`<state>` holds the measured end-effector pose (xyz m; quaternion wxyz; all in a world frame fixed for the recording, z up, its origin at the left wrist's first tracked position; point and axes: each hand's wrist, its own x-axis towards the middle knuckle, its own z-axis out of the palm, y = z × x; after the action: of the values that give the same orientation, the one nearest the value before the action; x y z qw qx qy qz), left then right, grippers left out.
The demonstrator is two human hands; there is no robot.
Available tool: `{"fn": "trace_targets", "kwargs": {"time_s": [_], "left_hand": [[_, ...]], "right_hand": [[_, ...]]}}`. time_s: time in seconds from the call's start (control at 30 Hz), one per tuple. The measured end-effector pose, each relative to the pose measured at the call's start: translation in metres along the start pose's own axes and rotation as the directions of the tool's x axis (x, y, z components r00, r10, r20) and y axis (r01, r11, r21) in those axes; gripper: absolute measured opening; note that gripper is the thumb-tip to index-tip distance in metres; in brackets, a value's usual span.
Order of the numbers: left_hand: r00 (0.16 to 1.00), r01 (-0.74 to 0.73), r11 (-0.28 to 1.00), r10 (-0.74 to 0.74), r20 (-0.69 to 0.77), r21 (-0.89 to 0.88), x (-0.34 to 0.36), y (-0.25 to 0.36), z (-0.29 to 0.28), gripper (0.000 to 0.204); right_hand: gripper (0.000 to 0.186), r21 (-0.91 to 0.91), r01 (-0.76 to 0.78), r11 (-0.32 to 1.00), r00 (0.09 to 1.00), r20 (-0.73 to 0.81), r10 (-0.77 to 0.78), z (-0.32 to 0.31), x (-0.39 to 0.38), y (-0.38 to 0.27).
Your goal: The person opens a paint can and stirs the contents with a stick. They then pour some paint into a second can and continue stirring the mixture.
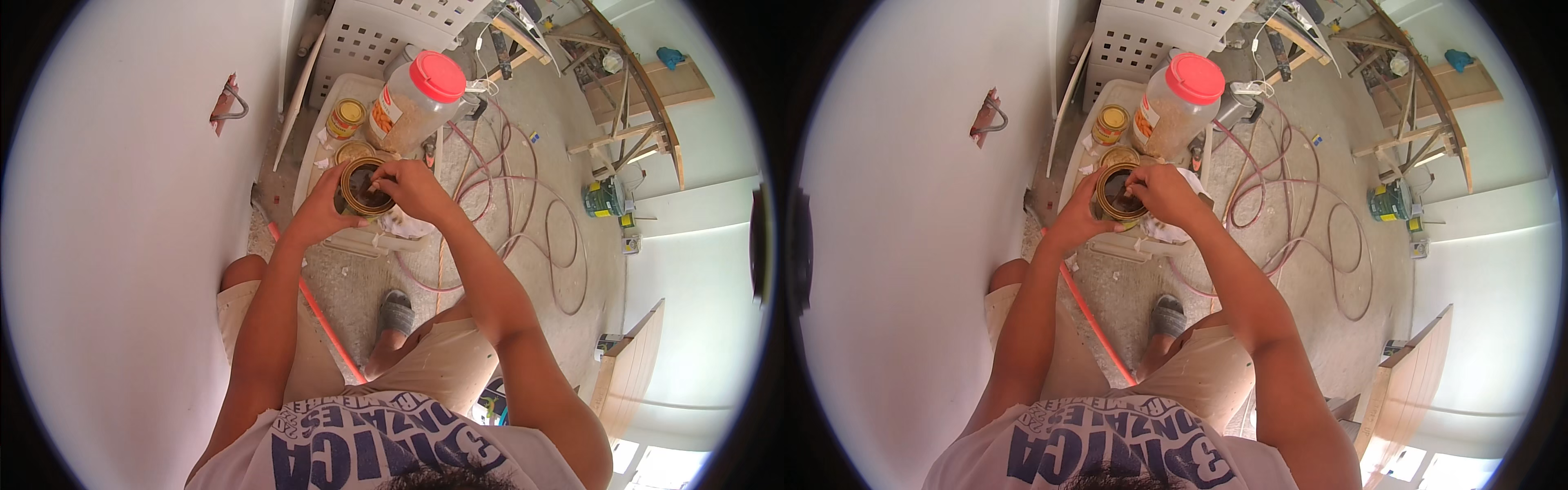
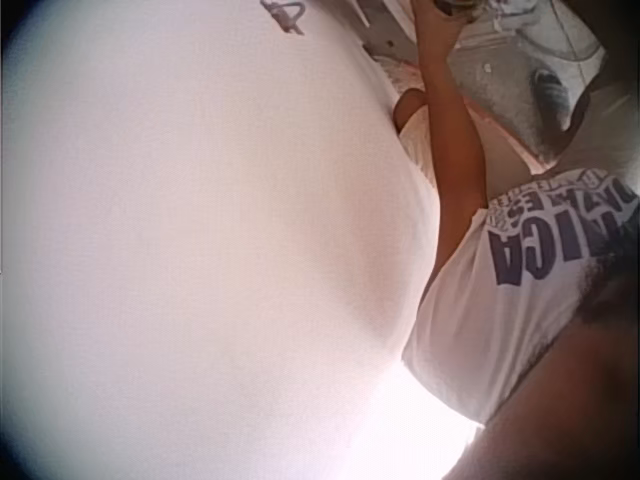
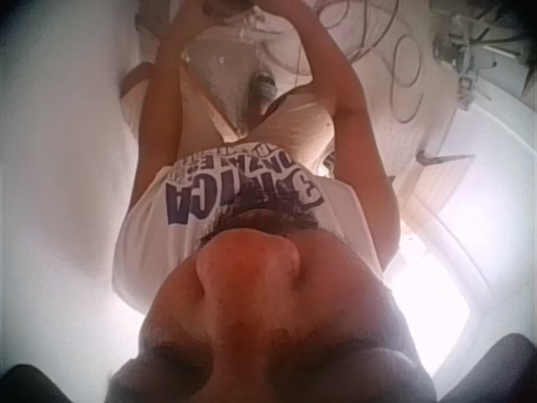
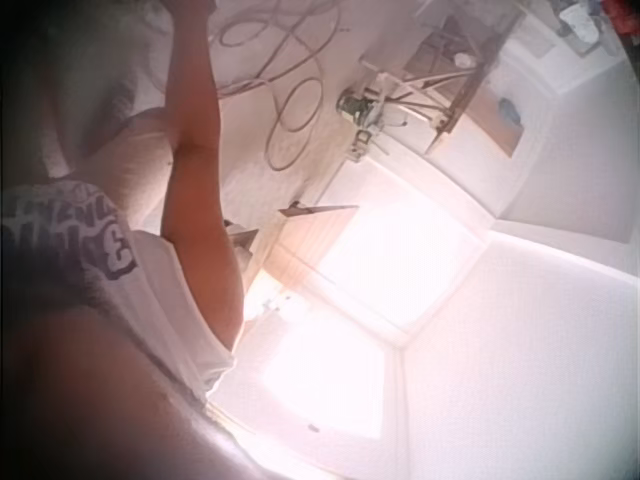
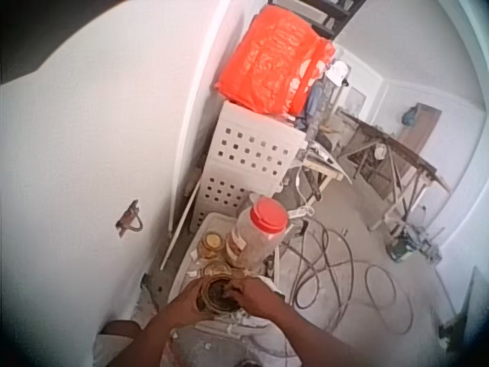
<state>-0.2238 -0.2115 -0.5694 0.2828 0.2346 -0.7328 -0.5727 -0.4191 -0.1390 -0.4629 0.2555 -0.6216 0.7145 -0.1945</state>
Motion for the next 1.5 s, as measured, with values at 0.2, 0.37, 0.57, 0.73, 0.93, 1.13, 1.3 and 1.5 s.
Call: {"fn": "trace_targets", "kwargs": {"time_s": [0.2, 0.37, 0.57, 0.73, 0.93, 1.13, 1.3, 1.5], "left_hand": [[1.000, -0.019, 1.000, 0.019, -0.006, 0.019, 0.000, 0.000, 0.000, 0.114], [1.000, 0.009, 1.000, -0.009, -0.014, -0.001, -0.001, 0.004, 0.000, 0.113], [1.000, 0.004, 1.000, -0.004, -0.015, 0.016, 0.000, 0.002, 0.001, 0.112], [1.000, 0.031, 0.999, -0.031, -0.002, -0.013, 0.001, 0.001, 0.000, 0.112], [1.000, 0.008, 1.000, -0.008, 0.014, -0.002, 0.002, 0.003, -0.001, 0.114], [1.000, -0.009, 1.000, 0.010, -0.019, 0.011, 0.000, -0.004, -0.001, 0.115], [1.000, 0.016, 1.000, -0.016, 0.000, -0.010, 0.000, 0.006, -0.002, 0.115], [1.000, 0.015, 1.000, -0.015, -0.007, -0.015, 0.000, -0.001, -0.001, 0.113]], "right_hand": [[0.015, -0.237, 0.217, 0.947, 0.942, -0.203, -0.267, 0.009, 0.006, 0.003], [0.013, -0.234, 0.098, 0.967, 0.993, -0.042, -0.111, 0.007, 0.003, 0.005], [0.013, -0.053, 0.061, 0.997, 0.976, -0.206, -0.070, 0.012, 0.005, 0.002], [0.015, -0.365, 0.090, 0.927, 0.986, -0.096, -0.133, 0.009, 0.002, 0.001], [0.013, 0.099, 0.014, 0.995, 0.988, -0.155, 0.001, 0.012, 0.003, -0.003], [0.014, -0.355, 0.085, 0.931, 0.986, -0.105, -0.130, 0.011, 0.003, -0.002], [0.014, 0.098, 0.004, 0.995, 0.994, -0.105, 0.006, 0.012, 0.003, -0.002], [0.015, -0.237, 0.043, 0.971, 0.988, -0.136, -0.076, 0.013, 0.003, 0.003]]}}
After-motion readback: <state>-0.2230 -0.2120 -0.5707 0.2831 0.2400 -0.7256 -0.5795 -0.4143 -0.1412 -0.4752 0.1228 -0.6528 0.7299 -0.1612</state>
